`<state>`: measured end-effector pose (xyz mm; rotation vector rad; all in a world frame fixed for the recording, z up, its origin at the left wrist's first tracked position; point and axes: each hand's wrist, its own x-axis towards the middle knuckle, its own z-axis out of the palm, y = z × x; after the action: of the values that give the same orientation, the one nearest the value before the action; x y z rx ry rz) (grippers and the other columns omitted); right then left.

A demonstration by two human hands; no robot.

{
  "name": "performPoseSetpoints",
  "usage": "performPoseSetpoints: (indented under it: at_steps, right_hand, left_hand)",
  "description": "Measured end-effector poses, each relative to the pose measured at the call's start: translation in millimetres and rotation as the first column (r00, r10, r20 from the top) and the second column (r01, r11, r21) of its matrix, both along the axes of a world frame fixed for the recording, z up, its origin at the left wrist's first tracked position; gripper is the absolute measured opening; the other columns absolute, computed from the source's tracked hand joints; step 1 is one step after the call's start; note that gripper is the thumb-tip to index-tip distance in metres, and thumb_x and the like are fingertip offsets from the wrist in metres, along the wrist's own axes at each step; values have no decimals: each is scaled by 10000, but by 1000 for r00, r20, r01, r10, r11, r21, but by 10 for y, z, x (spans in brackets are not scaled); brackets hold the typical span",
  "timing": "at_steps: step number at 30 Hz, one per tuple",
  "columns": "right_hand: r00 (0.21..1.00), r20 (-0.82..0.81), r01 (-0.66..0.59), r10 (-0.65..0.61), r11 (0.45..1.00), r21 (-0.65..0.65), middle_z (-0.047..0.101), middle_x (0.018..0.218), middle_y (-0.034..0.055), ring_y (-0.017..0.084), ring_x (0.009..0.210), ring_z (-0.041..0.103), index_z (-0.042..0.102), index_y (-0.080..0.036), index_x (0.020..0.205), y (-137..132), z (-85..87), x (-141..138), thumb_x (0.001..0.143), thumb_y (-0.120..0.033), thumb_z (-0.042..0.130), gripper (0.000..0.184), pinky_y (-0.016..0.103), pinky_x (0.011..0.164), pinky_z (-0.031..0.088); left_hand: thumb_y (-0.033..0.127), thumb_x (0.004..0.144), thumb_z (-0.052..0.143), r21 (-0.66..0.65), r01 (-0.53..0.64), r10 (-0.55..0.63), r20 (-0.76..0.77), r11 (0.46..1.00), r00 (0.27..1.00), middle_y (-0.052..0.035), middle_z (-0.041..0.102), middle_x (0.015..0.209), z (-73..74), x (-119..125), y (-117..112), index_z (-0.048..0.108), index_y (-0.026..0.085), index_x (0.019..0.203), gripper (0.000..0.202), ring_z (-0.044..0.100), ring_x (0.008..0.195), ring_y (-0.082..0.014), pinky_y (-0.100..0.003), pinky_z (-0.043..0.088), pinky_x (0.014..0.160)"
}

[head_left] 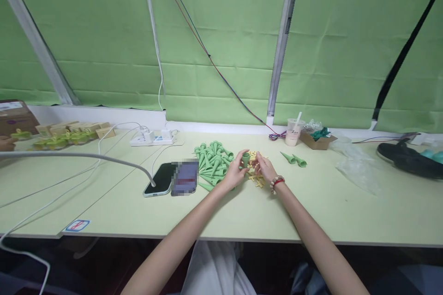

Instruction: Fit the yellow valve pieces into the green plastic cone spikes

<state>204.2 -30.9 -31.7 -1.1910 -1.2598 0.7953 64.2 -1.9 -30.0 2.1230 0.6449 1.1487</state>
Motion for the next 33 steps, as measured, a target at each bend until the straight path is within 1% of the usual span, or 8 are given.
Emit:
performPoseSetpoints:
  at_steps: [5, 9, 14, 18, 22, 25, 28, 33]
  right_hand:
    - [996, 45, -79, 76, 993, 86, 494, 527, -34, 106, 440, 447, 485, -204, 596, 24, -6, 13, 664, -628, 510, 431, 240, 452, 357]
    - [982, -88, -169, 165, 985, -41, 406, 416, -30, 96, 389, 382, 388, -196, 452, 56, -18, 21, 680, -686, 417, 541, 249, 435, 336]
    - [990, -105, -91, 89, 996, -10, 527, 573, -24, 97, 416, 451, 526, -199, 668, 43, 1, 16, 647, -665, 491, 468, 232, 415, 344]
    - [980, -89, -171, 177, 983, 70, 401, 490, -59, 80, 403, 389, 441, -199, 554, 38, 12, 0, 639, -588, 573, 420, 228, 422, 333]
    - [954, -206, -229, 217, 973, -34, 281, 419, -74, 74, 379, 294, 316, -208, 474, 44, 17, -3, 661, -611, 527, 491, 233, 406, 298]
    - [981, -133, -149, 141, 987, -55, 371, 457, -46, 88, 395, 350, 394, -200, 520, 22, 17, -2, 701, -654, 427, 490, 241, 409, 302]
    - [997, -5, -77, 78, 995, 60, 410, 520, -44, 90, 420, 378, 451, -201, 626, -4, 11, -3, 721, -618, 446, 427, 234, 417, 298]
    - [986, -25, -160, 163, 983, 88, 323, 492, -67, 74, 415, 323, 382, -201, 583, 22, 20, -14, 711, -573, 491, 409, 222, 419, 258]
  left_hand:
    - [92, 671, 503, 2, -44, 44, -27, 999, 999, 22, 489, 721, -16, -9, 26, 325, 234, 1288, 658, 444, 608, -91, -196, 398, 588]
    - [71, 701, 438, 113, -32, 41, -83, 993, 996, 2, 511, 781, 2, -30, 8, 360, 266, 1279, 615, 444, 652, -98, -207, 404, 631]
    - [89, 697, 468, 72, -54, 57, -34, 996, 998, 10, 487, 744, -13, -14, 36, 236, 247, 1344, 705, 441, 638, -96, -192, 403, 596]
    - [88, 712, 456, 87, -57, 63, -70, 995, 996, 11, 486, 727, -9, -23, 23, 244, 259, 1344, 688, 456, 643, -102, -199, 410, 603]
    - [82, 728, 437, 146, -15, 28, -86, 989, 996, -9, 522, 830, 27, -36, -23, 304, 289, 1318, 639, 477, 707, -108, -218, 420, 670]
    - [116, 723, 480, 78, -24, 28, -48, 997, 998, 15, 485, 730, 14, -12, -6, 192, 256, 1364, 717, 448, 631, -95, -206, 413, 616]
    - [161, 726, 504, -20, -39, 38, -13, 999, 999, 37, 431, 676, -18, 18, 44, 55, 208, 1388, 801, 432, 589, -87, -199, 404, 576]
    - [124, 724, 486, -16, -48, 47, -34, 999, 998, 33, 439, 701, -2, -3, 62, 88, 214, 1386, 776, 430, 585, -74, -190, 397, 582]
